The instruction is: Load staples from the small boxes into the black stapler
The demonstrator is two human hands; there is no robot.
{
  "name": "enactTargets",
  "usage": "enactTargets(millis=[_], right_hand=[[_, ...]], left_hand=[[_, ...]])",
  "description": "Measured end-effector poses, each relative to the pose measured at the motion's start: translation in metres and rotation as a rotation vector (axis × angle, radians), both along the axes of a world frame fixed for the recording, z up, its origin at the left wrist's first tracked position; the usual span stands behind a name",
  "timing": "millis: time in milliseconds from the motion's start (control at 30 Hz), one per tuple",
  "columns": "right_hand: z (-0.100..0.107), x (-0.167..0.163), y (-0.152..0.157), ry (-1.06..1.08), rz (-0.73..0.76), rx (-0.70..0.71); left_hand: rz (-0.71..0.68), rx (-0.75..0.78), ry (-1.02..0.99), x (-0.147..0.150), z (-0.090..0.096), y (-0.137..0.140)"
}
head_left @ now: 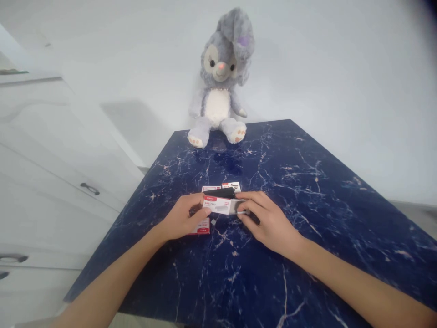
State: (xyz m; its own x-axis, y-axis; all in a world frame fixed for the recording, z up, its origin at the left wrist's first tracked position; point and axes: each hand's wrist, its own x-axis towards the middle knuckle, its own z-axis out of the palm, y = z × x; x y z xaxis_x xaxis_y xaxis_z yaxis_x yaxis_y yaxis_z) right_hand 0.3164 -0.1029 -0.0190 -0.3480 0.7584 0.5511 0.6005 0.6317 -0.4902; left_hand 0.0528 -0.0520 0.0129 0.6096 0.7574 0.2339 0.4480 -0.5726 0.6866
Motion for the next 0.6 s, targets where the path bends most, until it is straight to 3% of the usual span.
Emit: enactTargets(millis=[433,600], right_hand=[[0.0015,-0.0013,-0.0018,0.026,0.005,-0.013],[0.0020,0.0001,0.0000,0.005,0.000,0.008]], left_hand=[[0.058,0.221,-0.050,0.0054,-0.0046,-0.0060],[0.058,0.043,-0.051,0.0066,-0.0056,-0.0063]])
